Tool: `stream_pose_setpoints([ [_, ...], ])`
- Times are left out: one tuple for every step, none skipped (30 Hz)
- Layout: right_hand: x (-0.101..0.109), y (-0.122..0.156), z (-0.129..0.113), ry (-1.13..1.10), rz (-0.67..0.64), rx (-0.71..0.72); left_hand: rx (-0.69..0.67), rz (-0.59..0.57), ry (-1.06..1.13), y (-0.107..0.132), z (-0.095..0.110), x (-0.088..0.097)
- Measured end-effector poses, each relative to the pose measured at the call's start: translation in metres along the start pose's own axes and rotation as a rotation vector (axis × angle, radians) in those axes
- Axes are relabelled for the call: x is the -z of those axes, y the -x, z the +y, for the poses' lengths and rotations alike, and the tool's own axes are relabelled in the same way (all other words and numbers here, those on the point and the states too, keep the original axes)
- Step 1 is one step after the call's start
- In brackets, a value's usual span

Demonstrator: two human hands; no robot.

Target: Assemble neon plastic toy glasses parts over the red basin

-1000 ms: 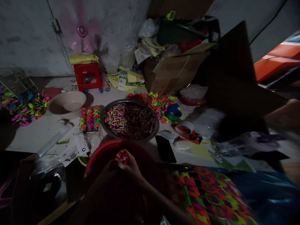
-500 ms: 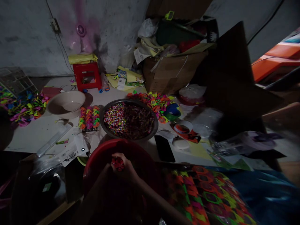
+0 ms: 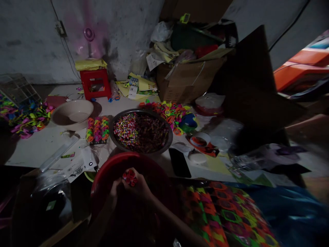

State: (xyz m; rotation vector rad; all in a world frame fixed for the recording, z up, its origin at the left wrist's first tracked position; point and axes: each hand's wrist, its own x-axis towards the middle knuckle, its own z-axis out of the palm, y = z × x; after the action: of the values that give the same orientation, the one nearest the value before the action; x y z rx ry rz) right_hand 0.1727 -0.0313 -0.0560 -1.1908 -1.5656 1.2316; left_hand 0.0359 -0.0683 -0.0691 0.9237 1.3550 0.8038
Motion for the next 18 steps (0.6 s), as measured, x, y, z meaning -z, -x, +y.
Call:
stream_pose_setpoints([
  [0.000, 0.000, 0.000, 0.007, -0.007, 0.003, -0.003, 0.005, 0.005, 0.000, 0.002, 0.001],
  [0.000, 0.000, -0.001, 0.022, -0.011, 0.014, -0.005, 0.008, 0.009, 0.000, 0.004, 0.001],
  [0.000, 0.000, -0.001, 0.045, -0.012, 0.037, -0.007, 0.009, 0.011, 0.001, 0.006, 0.002],
  [0.000, 0.000, 0.000, 0.075, -0.018, 0.070, -0.009, 0.010, 0.012, 0.001, 0.008, 0.003],
  [0.000, 0.000, 0.001, 0.108, -0.024, 0.109, -0.010, 0.008, 0.013, 0.002, 0.009, 0.003],
  [0.000, 0.000, 0.003, 0.136, -0.034, 0.151, -0.011, 0.005, 0.012, 0.003, 0.010, 0.004],
  [0.000, -0.001, 0.005, 0.155, -0.047, 0.191, -0.010, 0.001, 0.012, 0.004, 0.011, 0.004],
  [0.000, -0.001, 0.007, 0.165, -0.061, 0.227, -0.009, -0.004, 0.012, 0.005, 0.012, 0.004],
  [0.000, -0.001, 0.009, 0.167, -0.071, 0.253, -0.008, -0.009, 0.012, 0.005, 0.013, 0.004],
  [0.000, -0.001, 0.011, 0.163, -0.076, 0.272, -0.006, -0.013, 0.013, 0.006, 0.013, 0.004],
  [0.001, -0.001, 0.013, 0.157, -0.079, 0.285, -0.004, -0.016, 0.013, 0.007, 0.013, 0.003],
  [0.001, -0.001, 0.014, 0.151, -0.081, 0.293, -0.002, -0.019, 0.014, 0.007, 0.013, 0.003],
  [0.002, -0.001, 0.014, 0.151, -0.082, 0.297, 0.001, -0.022, 0.016, 0.008, 0.012, 0.003],
  [0.002, -0.001, 0.015, 0.155, -0.085, 0.299, 0.005, -0.025, 0.017, 0.008, 0.012, 0.002],
  [0.002, -0.001, 0.015, 0.164, -0.087, 0.300, 0.011, -0.028, 0.019, 0.009, 0.011, 0.001],
  [0.002, -0.001, 0.016, 0.177, -0.091, 0.302, 0.017, -0.031, 0.020, 0.009, 0.010, 0.000],
  [0.002, -0.001, 0.017, 0.189, -0.094, 0.305, 0.025, -0.035, 0.022, 0.009, 0.010, 0.000],
  [0.002, -0.001, 0.017, 0.199, -0.096, 0.311, 0.031, -0.038, 0.024, 0.009, 0.009, -0.001],
])
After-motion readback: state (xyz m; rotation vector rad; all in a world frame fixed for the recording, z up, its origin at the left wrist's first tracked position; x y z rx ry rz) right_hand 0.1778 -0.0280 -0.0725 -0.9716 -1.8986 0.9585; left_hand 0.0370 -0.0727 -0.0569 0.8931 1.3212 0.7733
